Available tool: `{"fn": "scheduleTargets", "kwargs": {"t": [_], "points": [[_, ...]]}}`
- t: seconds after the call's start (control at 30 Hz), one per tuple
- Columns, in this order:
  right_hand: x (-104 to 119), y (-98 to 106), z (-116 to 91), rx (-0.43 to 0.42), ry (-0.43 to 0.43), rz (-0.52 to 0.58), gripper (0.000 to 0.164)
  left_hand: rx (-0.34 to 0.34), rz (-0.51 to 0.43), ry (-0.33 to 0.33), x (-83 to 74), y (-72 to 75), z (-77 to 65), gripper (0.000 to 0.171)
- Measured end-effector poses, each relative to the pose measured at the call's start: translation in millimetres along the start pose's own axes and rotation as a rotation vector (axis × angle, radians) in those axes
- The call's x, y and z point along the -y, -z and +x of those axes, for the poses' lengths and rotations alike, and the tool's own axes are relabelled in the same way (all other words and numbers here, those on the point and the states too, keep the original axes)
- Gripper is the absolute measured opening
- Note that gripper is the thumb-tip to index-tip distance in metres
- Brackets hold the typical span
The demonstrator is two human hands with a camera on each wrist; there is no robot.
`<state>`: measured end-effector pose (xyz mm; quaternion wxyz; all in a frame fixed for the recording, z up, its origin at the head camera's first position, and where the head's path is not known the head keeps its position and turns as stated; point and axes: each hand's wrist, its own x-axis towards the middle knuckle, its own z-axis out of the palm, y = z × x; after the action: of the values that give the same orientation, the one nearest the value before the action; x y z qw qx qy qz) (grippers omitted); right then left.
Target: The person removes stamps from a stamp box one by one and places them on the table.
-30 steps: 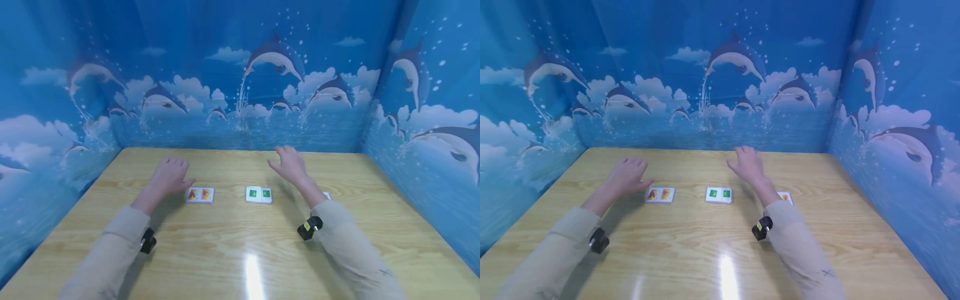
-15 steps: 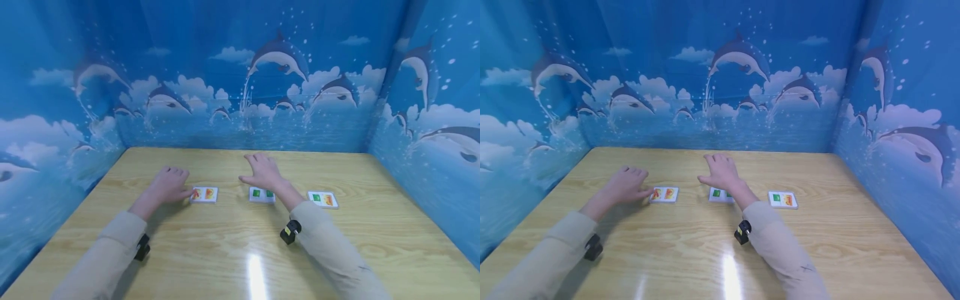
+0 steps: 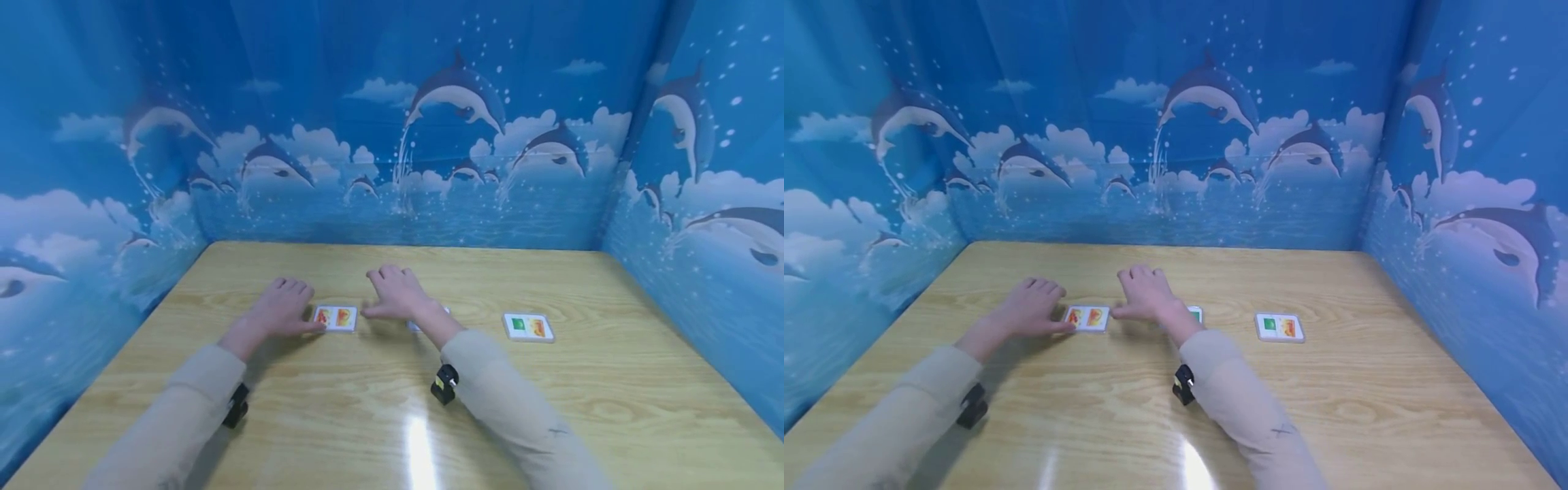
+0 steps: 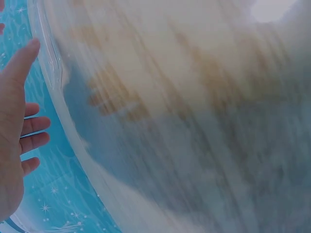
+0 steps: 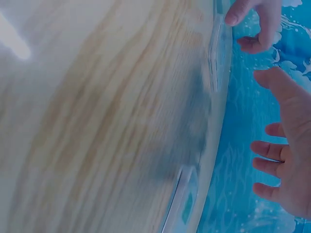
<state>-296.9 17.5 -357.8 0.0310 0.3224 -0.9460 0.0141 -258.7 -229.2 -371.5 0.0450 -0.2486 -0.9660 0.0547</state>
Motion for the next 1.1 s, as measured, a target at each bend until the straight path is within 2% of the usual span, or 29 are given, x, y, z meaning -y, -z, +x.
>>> {"fn": "scheduleTargets", "kwargs": {"t": [0.33,0.67,0.83,1.1], "points": [[19,-6,11,0.082,0.025,-0.013,0.086,0.042,-0.085,0.020,2.4,-3.1,2.0,0.075],[31,-21,14,0.137,0.011,0.047,0.083,0.078,-0.050,-0.010,3.0,-11.7,4.1,0.077],[31,-26,14,0.155,0.001,0.034,0.082,0.081,-0.049,-0.030,0.4,-13.3,4.4,0.074],[31,-30,18,0.143,0.039,0.000,0.073,0.098,-0.054,-0.016,0.0,-13.1,6.0,0.072]]}}
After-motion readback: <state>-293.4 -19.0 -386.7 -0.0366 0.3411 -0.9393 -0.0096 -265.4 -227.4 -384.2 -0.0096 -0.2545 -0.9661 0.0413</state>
